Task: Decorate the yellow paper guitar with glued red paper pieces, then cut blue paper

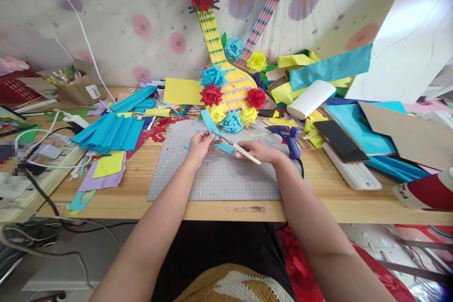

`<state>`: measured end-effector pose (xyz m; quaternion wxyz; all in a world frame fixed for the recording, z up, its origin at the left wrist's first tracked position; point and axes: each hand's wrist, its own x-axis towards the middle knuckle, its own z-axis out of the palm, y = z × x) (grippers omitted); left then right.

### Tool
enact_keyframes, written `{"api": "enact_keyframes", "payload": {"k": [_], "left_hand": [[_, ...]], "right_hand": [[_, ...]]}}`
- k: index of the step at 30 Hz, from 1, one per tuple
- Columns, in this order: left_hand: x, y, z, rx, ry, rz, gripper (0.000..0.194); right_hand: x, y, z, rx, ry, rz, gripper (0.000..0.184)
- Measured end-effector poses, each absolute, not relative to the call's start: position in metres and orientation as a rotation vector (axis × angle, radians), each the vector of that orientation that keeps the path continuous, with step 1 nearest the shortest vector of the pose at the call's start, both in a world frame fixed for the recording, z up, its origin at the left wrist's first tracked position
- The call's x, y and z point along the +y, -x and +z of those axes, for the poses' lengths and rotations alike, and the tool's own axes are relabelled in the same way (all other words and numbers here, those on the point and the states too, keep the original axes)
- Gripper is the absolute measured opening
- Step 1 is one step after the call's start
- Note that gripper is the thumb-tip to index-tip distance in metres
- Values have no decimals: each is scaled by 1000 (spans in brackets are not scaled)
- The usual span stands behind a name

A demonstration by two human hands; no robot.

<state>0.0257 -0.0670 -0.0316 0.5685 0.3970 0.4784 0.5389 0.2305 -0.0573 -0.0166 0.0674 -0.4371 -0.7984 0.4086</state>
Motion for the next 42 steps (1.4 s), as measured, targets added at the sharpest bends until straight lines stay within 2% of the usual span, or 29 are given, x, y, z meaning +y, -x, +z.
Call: {"api": "enact_keyframes", "payload": {"k": [8, 11, 15, 20, 26, 28, 31, 33, 37, 42], "left_hand": [[-59, -19, -37, 1177, -982, 1383, 21], [-62, -21, -44, 1210, -1193, 1276, 19], [-70, -28, -47, 1413, -1614, 1230, 12], [-77, -39, -43, 1602, -2143, 1297, 9], [-80, -47, -40, 1615, -2332, 1302, 8], [-81, -47, -41, 1580, -2289, 1324, 7], [-80, -44, -41, 1478, -1995, 1410, 35], [-76, -41, -41, 1343, -1625, 1398, 43], [-69, -33, -36, 997, -970, 1038, 31], [-70, -27, -35, 902, -876, 881, 31]], "right_hand": [[-56, -233, -14, -2325, 1398, 1044, 44], [-55, -223, -21, -1988, 1403, 1029, 43], [-58, -203, -27, -1569, 1250, 1204, 44], [-63, -183, -27, -1429, 1196, 1291, 43], [-61, -178, -28, -1277, 1209, 1232, 40], [-60, -181, -27, -1246, 1199, 1238, 36], [-60, -187, -25, -1231, 1187, 1222, 30], [-59, -191, -25, -1220, 1183, 1238, 28], [-57, -199, -28, -1253, 1092, 1398, 25], [-55, -203, -31, -1311, 988, 1509, 24]]}}
